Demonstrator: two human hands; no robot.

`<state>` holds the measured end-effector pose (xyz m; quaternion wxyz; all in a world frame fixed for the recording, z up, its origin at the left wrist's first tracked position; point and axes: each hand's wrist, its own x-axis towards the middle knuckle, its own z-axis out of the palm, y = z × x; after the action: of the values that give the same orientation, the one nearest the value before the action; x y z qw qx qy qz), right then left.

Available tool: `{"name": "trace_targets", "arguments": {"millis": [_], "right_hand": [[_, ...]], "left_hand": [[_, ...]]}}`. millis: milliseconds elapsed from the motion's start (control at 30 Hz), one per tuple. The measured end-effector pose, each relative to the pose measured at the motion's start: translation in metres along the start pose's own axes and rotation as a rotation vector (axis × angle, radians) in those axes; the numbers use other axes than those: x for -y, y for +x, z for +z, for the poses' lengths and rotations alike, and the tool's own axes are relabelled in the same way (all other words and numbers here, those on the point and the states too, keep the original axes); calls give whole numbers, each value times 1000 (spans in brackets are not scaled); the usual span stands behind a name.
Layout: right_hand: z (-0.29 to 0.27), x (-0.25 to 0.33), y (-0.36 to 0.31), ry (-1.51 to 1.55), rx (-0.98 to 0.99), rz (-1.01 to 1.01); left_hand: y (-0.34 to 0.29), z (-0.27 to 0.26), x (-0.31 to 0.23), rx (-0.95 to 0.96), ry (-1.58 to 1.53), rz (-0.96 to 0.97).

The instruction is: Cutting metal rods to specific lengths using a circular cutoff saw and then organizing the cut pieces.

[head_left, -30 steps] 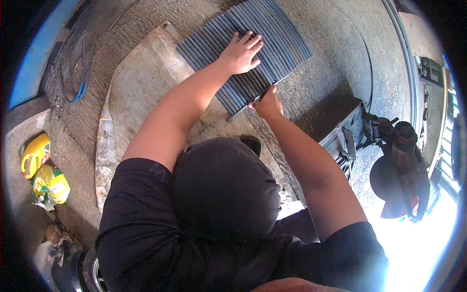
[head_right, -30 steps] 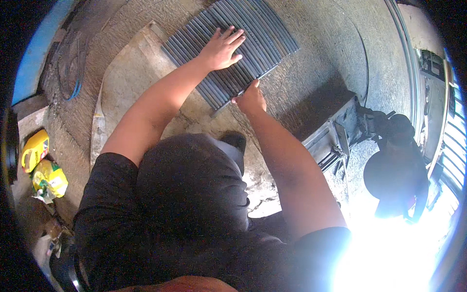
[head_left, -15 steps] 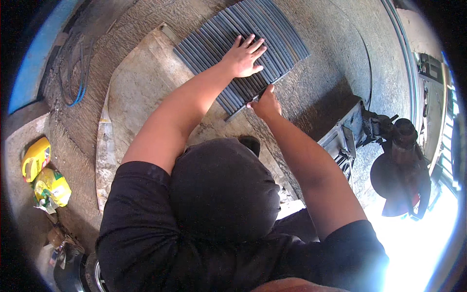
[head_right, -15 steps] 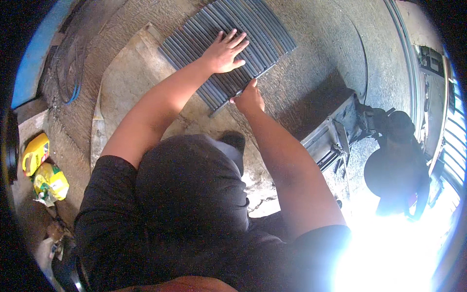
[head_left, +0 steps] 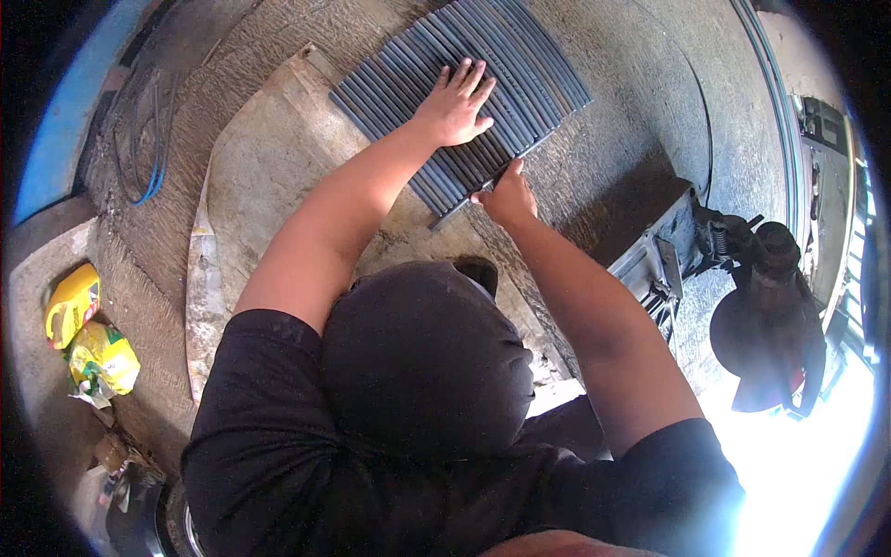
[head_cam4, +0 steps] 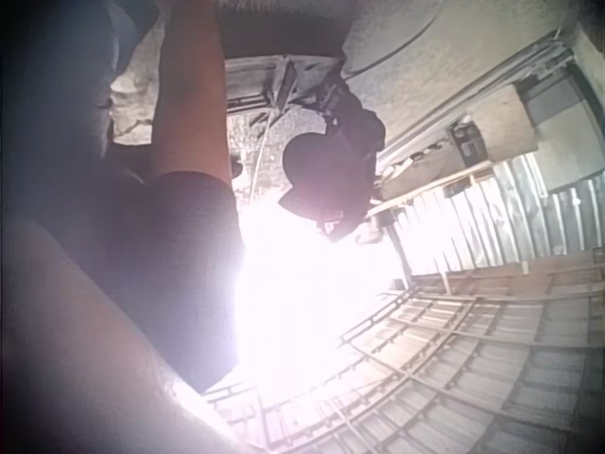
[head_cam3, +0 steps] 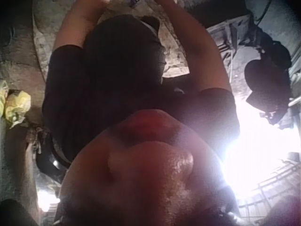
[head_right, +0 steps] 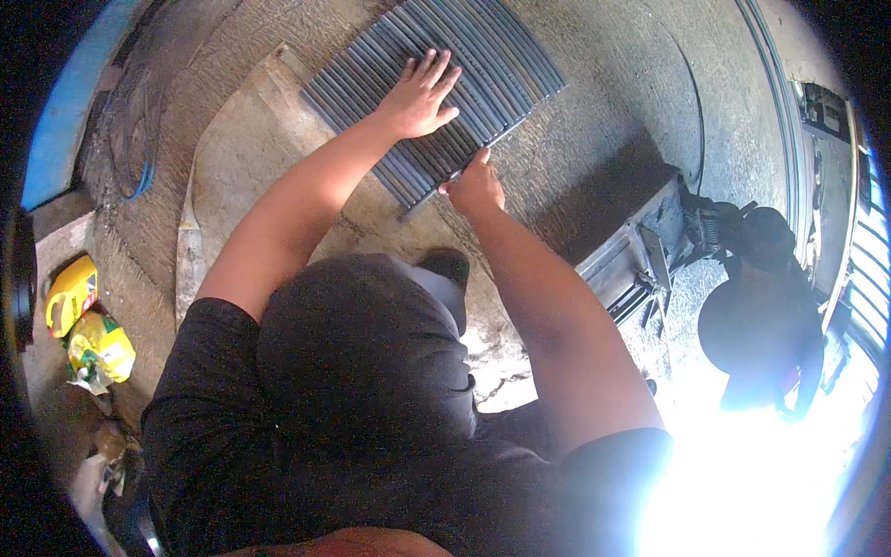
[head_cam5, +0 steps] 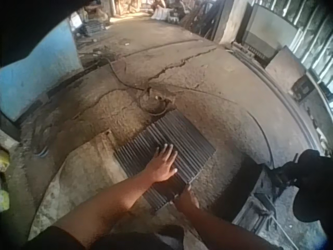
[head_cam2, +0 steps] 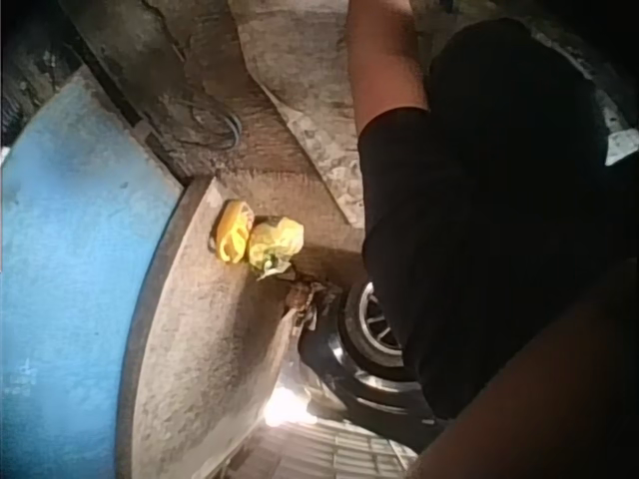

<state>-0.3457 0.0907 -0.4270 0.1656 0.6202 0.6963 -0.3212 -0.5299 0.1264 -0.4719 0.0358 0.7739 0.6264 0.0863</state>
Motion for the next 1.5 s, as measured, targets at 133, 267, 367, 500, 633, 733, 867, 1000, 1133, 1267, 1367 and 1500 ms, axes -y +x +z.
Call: {"name": "trace_targets", "arguments": {"millis": [133, 267, 367, 500, 633, 733, 867, 1000, 1133, 1267, 1367, 1500], "right_hand": [[1, -2, 1, 9, 12, -8], [0, 1, 2, 29, 8, 1], [-2, 1, 1, 22, 22, 3], [-3, -1, 0, 41, 21, 7], [1, 2, -3, 33, -15, 43], [4, 1, -7, 58, -49, 44], [4, 1, -6, 52, -35, 51], [4, 2, -5, 42, -22, 46], [4, 4, -4, 35, -16, 51], [2, 4, -3, 18, 2, 74], [0, 5, -3, 22, -11, 45], [2, 3, -3, 23, -3, 63]], "left_hand": [[-5, 6, -2, -11, 13, 5], [-5, 7, 2, -2, 12, 17], [-7, 3, 5, -62, -53, 8], [-30, -7, -2, -74, -37, -139], [-62, -14, -8, 73, 77, -296], [-71, -12, -10, 93, 109, -304], [-71, -9, -12, 64, 127, -275], [-71, -10, -16, 76, 142, -283], [-73, -7, -17, 46, 125, -280], [-73, -4, -14, 23, 81, -269], [-76, -8, -7, -82, -13, -275], [-85, -15, 1, -68, 39, -392]]}}
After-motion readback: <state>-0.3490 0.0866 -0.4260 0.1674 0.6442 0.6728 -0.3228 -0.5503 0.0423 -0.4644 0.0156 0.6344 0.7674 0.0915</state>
